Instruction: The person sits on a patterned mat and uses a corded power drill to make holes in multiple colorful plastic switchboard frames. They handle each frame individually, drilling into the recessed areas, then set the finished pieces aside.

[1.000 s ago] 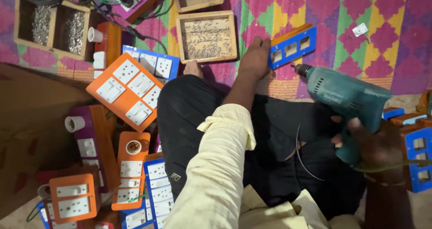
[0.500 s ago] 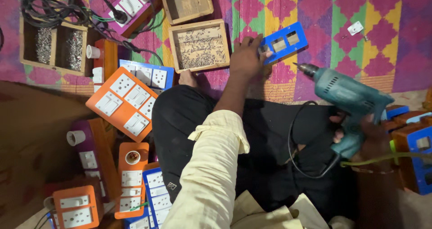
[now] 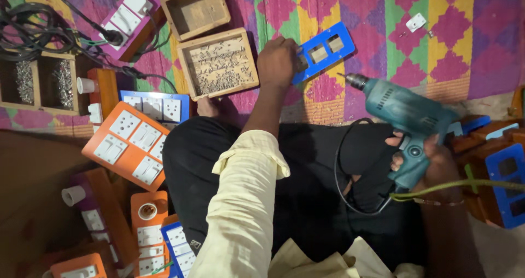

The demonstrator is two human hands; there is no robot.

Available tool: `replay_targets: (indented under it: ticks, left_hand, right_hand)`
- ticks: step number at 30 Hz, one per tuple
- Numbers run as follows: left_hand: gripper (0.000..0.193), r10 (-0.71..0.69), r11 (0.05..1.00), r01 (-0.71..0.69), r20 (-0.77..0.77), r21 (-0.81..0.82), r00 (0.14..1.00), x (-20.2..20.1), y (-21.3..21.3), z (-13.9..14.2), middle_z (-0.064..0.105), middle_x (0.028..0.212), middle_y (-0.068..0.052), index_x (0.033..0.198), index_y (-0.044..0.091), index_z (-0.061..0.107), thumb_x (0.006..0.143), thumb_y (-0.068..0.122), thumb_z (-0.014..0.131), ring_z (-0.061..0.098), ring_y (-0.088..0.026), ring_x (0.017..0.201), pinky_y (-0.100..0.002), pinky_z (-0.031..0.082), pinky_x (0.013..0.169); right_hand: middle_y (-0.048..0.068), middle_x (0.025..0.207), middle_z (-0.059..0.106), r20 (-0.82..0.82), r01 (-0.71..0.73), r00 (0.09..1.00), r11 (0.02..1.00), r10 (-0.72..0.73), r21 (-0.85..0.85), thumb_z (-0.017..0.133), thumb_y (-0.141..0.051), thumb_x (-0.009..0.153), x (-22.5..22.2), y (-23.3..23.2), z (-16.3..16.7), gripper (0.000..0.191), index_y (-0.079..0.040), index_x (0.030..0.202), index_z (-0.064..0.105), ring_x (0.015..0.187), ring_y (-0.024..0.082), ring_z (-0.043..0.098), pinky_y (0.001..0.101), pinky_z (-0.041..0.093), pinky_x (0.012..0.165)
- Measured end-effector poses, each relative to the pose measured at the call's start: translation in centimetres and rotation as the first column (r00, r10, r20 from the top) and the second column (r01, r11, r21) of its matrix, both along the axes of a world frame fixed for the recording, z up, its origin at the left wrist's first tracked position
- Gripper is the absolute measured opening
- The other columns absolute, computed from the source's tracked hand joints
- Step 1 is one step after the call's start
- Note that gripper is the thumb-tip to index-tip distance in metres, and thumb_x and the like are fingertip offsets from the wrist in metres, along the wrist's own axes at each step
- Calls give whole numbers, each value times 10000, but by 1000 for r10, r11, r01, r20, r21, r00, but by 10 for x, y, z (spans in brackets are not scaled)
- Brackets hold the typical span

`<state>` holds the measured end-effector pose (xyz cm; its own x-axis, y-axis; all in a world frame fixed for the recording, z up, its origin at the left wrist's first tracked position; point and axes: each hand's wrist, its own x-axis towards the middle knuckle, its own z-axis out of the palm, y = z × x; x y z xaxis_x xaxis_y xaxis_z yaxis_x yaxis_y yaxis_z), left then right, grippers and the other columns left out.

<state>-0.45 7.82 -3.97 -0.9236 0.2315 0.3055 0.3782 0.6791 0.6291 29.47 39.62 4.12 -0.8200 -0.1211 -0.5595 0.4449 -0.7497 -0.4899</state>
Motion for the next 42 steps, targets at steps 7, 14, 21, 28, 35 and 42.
replay_targets:
  ticks: [7, 14, 21, 28, 35, 42]
  left_hand:
    - [142, -45, 999, 49, -215, 13, 976, 5, 4, 19, 560, 871, -99, 868, 85, 587, 850, 146, 714, 570, -335, 835, -464, 476, 736]
    - [185, -257, 966, 257, -9, 32, 966, 33, 23, 20, 654, 917, -122, 927, 88, 676, 904, 270, 702, 641, -356, 891, -486, 524, 784]
    - [218, -248, 966, 252, 53, -64, 967, 38, 25, 21, 673, 956, -83, 1038, 162, 750, 908, 334, 718, 657, -333, 923, -473, 545, 797]
    - [336, -185, 944, 216, 140, -248, 973, 37, 39, 16, 660, 1093, -81, 1143, 129, 726, 828, 224, 659, 644, -341, 916, -471, 552, 730]
    - [230, -185, 907, 226, 145, -356, 972, 25, 57, -18, 667, 1129, -122, 1104, 84, 683, 974, 194, 529, 710, -334, 875, -474, 583, 742]
    - [249, -164, 908, 242, 241, -342, 956, 19, 50, -19, 698, 1085, -125, 1100, 86, 669, 898, 220, 613, 733, -346, 824, -464, 596, 691]
  right_hand:
    - [280, 1411, 612, -28, 37, 999, 998, -38, -51, 601, -404, 1114, 0, 4, -3, 618, 61, 1501, 476, 969, 316, 681, 481, 536, 858]
    - [303, 1368, 629, -121, 114, 986, 993, -117, -30, 577, -401, 1114, -1, -14, 8, 622, 76, 1498, 463, 914, 324, 671, 483, 532, 820]
    - [274, 1303, 643, -166, 177, 972, 982, -164, 64, 601, -394, 1137, -2, -24, 17, 589, 76, 1454, 446, 898, 302, 660, 464, 537, 799]
    - [255, 1297, 648, -139, 161, 979, 984, -149, 77, 611, -447, 1122, -7, -25, 20, 643, 45, 1513, 473, 870, 303, 672, 466, 548, 768]
    - [254, 1277, 668, -97, 128, 988, 983, -116, 130, 592, -457, 1106, -8, -25, 23, 617, 39, 1462, 506, 864, 294, 678, 463, 555, 766]
    - [264, 1276, 662, -100, 147, 986, 975, -132, 164, 588, -448, 1132, -10, -29, 27, 610, 54, 1469, 505, 876, 286, 674, 455, 555, 783]
